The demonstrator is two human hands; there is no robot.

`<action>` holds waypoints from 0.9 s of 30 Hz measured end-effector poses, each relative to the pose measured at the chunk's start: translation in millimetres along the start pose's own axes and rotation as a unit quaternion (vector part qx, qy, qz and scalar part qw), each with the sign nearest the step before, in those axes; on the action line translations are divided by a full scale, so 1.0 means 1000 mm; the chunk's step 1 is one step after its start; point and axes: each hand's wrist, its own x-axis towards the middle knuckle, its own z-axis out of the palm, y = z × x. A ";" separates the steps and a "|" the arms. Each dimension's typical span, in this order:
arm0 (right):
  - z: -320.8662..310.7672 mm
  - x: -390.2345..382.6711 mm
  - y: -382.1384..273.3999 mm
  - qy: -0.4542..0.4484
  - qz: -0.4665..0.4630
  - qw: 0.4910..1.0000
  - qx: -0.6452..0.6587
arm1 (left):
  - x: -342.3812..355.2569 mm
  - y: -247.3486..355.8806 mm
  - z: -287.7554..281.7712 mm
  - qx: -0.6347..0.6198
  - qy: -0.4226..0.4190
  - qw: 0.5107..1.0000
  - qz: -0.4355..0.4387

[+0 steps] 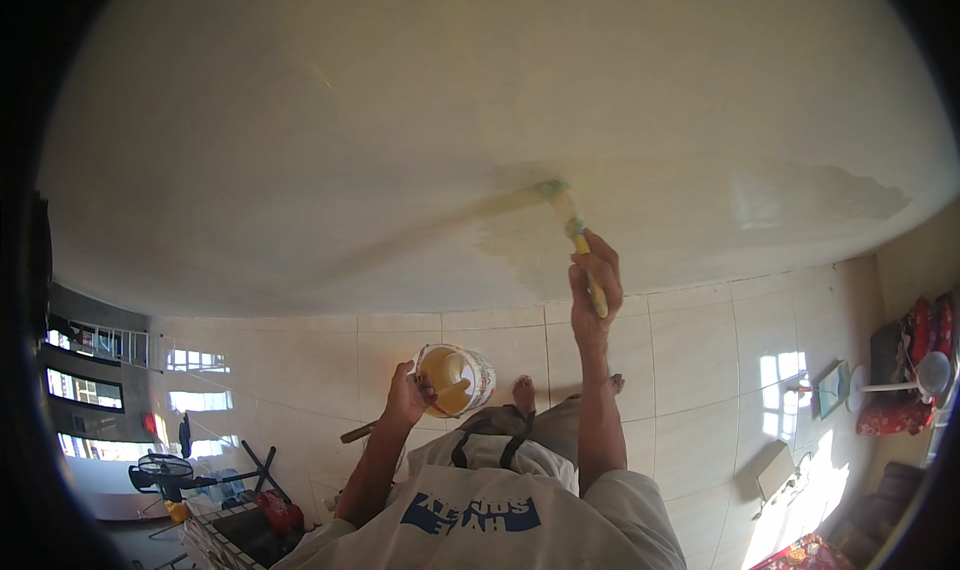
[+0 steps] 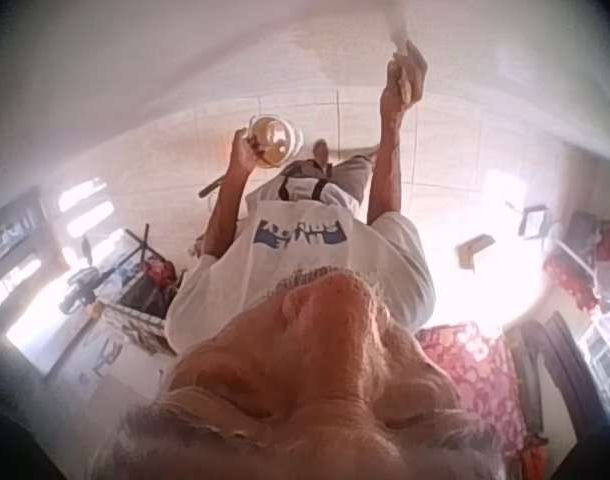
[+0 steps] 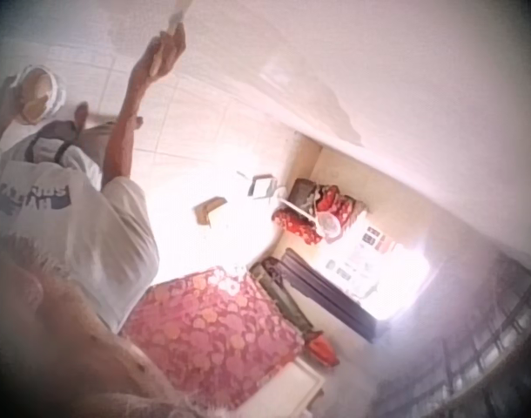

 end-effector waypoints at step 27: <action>-0.103 0.059 0.002 0.067 0.090 0.988 0.104 | 0.009 0.039 -0.013 0.037 0.014 0.997 -0.060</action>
